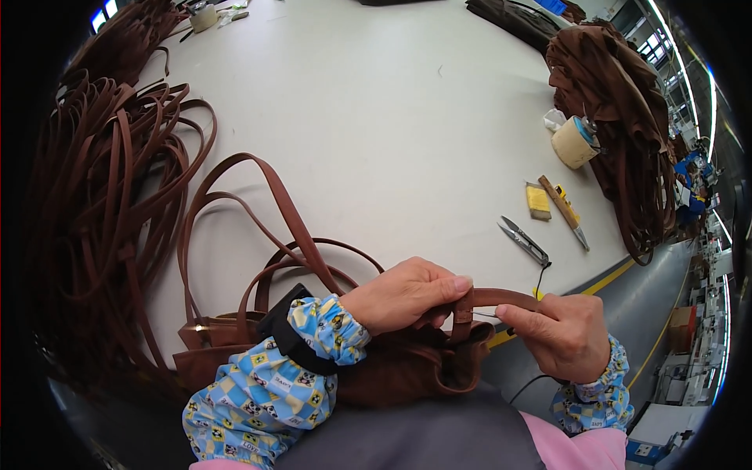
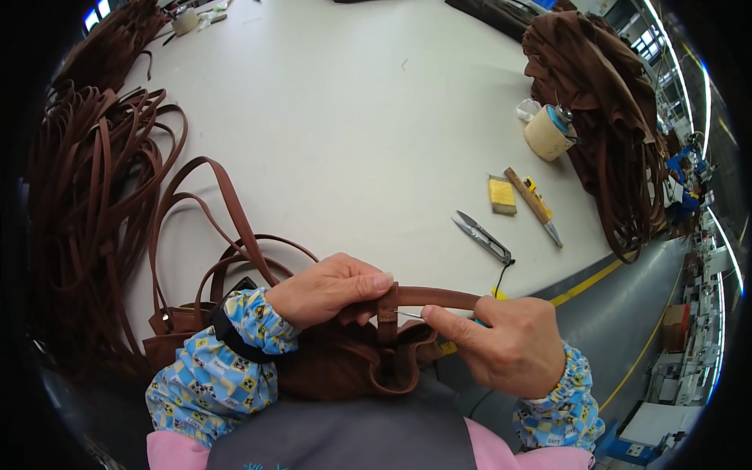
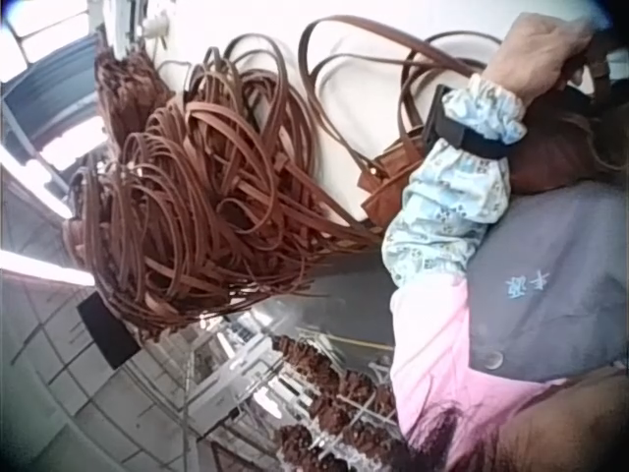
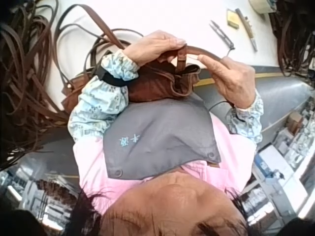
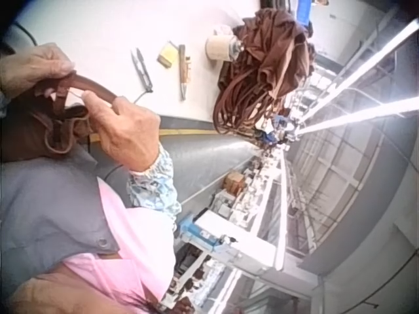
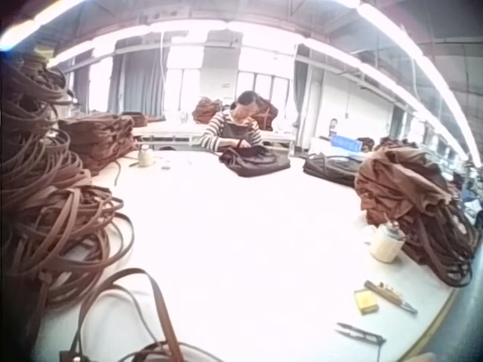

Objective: Inspecting and finishing a leather bag by singeing loose threads and tucking edges.

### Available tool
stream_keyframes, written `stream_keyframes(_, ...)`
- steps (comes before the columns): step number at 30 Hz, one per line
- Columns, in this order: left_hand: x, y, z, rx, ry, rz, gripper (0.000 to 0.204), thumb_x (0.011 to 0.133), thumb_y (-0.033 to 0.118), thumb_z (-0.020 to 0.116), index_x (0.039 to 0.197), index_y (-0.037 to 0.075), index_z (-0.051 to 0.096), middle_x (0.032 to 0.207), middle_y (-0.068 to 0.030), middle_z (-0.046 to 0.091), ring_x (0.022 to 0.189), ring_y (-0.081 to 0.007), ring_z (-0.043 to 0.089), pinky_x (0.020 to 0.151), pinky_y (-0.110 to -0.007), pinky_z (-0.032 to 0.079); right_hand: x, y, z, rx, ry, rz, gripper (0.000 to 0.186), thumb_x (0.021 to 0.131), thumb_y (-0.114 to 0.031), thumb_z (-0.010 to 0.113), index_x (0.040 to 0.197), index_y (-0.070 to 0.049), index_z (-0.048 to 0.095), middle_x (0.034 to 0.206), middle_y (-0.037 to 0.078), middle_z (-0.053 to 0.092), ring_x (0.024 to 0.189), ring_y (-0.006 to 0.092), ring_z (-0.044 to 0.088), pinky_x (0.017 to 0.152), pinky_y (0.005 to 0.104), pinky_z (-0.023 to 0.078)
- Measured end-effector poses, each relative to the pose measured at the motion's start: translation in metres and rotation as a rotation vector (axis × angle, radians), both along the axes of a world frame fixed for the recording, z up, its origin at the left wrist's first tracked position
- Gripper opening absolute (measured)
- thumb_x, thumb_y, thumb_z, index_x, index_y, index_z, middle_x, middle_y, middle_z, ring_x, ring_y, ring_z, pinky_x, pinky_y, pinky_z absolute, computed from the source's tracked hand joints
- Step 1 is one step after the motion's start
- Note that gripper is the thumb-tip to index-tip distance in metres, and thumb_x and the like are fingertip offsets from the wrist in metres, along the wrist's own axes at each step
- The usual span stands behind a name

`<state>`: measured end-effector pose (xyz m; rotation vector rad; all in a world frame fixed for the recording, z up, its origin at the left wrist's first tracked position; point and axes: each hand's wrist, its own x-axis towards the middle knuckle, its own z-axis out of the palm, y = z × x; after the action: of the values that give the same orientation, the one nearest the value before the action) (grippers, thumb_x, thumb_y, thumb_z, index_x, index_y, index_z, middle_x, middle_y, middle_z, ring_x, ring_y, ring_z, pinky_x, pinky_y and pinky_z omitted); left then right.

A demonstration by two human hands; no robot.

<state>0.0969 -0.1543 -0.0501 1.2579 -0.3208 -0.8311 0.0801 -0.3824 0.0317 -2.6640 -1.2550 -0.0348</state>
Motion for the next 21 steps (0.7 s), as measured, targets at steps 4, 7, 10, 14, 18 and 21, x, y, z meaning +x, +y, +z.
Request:
stream_keyframes(4,0.0009,-0.0012,-0.0032,-0.007,-0.016,-0.001,0.045,0.093,0.04,0.041,0.079,0.001,0.059,0.06,0.0014,0.049,0.054,-0.0043,0.043,0.048,-0.019,0.035,0.0007,-0.0007,-0.0001,-0.003,-0.002,0.007,0.042,0.063,-0.007,0.065,0.102,-0.02,0.065,0.054,0.002,0.042,0.043,0.0175,0.047,0.037,0.0299,0.034)
stream_keyframes(7,0.001,-0.0001,-0.0028,-0.007,-0.029,-0.006,0.045,0.093,0.039,0.041,0.079,0.001,0.06,0.061,0.0013,0.049,0.054,-0.0043,0.043,0.048,-0.019,0.035,0.0012,-0.0001,0.0005,-0.004,-0.003,0.014,0.042,0.062,-0.007,0.065,0.102,-0.02,0.065,0.054,0.002,0.042,0.042,0.0176,0.046,0.037,0.0299,0.034)
stream_keyframes(10,0.0009,-0.0008,-0.0026,-0.015,-0.043,-0.006,0.045,0.093,0.039,0.041,0.08,0.002,0.06,0.061,0.0012,0.05,0.054,-0.0042,0.043,0.048,-0.019,0.035,0.0016,0.0008,0.0024,-0.01,-0.006,0.018,0.042,0.062,-0.006,0.065,0.101,-0.02,0.065,0.054,0.002,0.042,0.042,0.0176,0.046,0.037,0.0299,0.034)
stream_keyframes(14,0.001,0.0003,-0.0004,-0.021,-0.042,-0.012,0.045,0.093,0.04,0.04,0.079,0.002,0.061,0.06,0.0014,0.05,0.053,-0.0042,0.043,0.048,-0.019,0.034,0.0028,0.0003,0.0026,-0.013,0.0,0.034,0.042,0.062,-0.006,0.066,0.102,-0.02,0.066,0.053,0.001,0.042,0.042,0.0173,0.046,0.037,0.0298,0.034)
stream_keyframes(18,0.0013,-0.002,-0.004,-0.02,-0.057,0.007,0.046,0.093,0.04,0.041,0.08,0.002,0.061,0.059,0.0014,0.049,0.052,-0.0043,0.041,0.047,-0.019,0.034,0.0033,0.002,0.0066,-0.032,0.058,0.027,0.042,0.06,0.001,0.066,0.099,-0.014,0.066,0.056,0.005,0.051,0.043,0.021,0.049,0.039,0.0308,0.036)
stream_keyframes(21,0.0007,0.0007,-0.0015,0.003,-0.036,0.001,0.046,0.093,0.04,0.04,0.08,0.002,0.061,0.059,0.0008,0.051,0.051,-0.0045,0.042,0.047,-0.019,0.034,0.0037,0.0025,0.0065,-0.028,0.058,0.025,0.04,0.061,0.001,0.066,0.099,-0.014,0.066,0.055,0.005,0.05,0.043,0.021,0.049,0.039,0.0308,0.036)
